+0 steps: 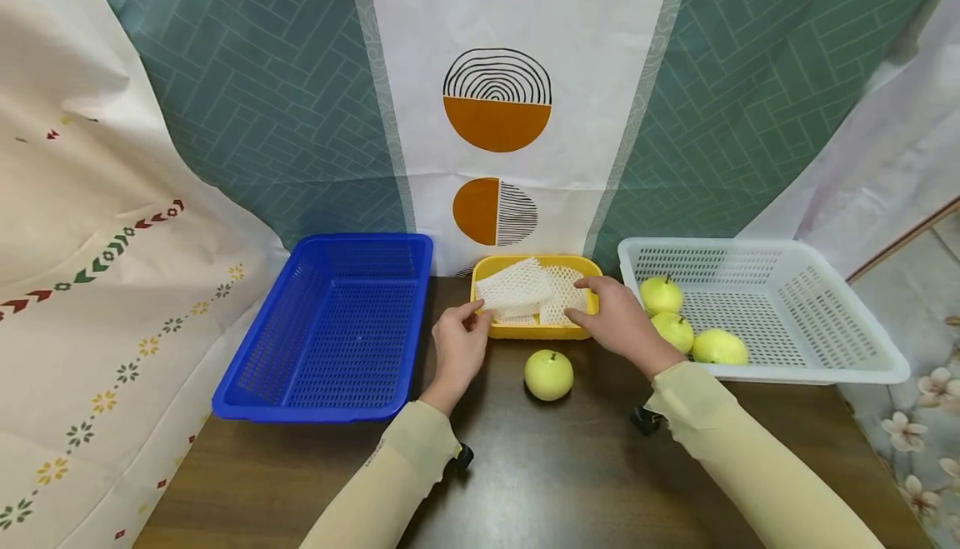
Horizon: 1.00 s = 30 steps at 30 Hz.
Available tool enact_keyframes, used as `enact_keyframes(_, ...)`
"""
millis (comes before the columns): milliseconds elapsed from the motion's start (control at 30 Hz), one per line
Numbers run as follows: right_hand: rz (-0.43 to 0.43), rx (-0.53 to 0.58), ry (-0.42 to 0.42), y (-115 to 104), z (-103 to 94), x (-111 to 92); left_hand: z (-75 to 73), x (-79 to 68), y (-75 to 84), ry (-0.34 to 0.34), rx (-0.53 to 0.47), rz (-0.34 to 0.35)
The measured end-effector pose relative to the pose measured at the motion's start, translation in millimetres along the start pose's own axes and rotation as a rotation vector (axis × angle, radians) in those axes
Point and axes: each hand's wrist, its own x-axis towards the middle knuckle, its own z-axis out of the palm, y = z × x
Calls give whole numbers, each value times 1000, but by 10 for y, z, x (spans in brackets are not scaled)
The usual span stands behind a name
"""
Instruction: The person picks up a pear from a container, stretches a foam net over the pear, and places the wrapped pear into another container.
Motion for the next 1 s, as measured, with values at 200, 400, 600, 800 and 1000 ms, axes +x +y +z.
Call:
enact_keyframes(200,51,-29,-50,113,81,128,43,15,-58,20,14,-39)
enact_keyframes(400,68,-40,-72,149,125,218,73,34,-71,6,-1,-50)
enact_keyframes(600,81,-59,-85,178,174,296,100,57,-134,49,-22,-56)
enact_keyframes(800,95,-64,-107,216,246,349,119,55,-210,36,-56,-101)
enact_keyframes(1000,99,-96,-135,200,320,379,147,31,-278,20,-75,-139)
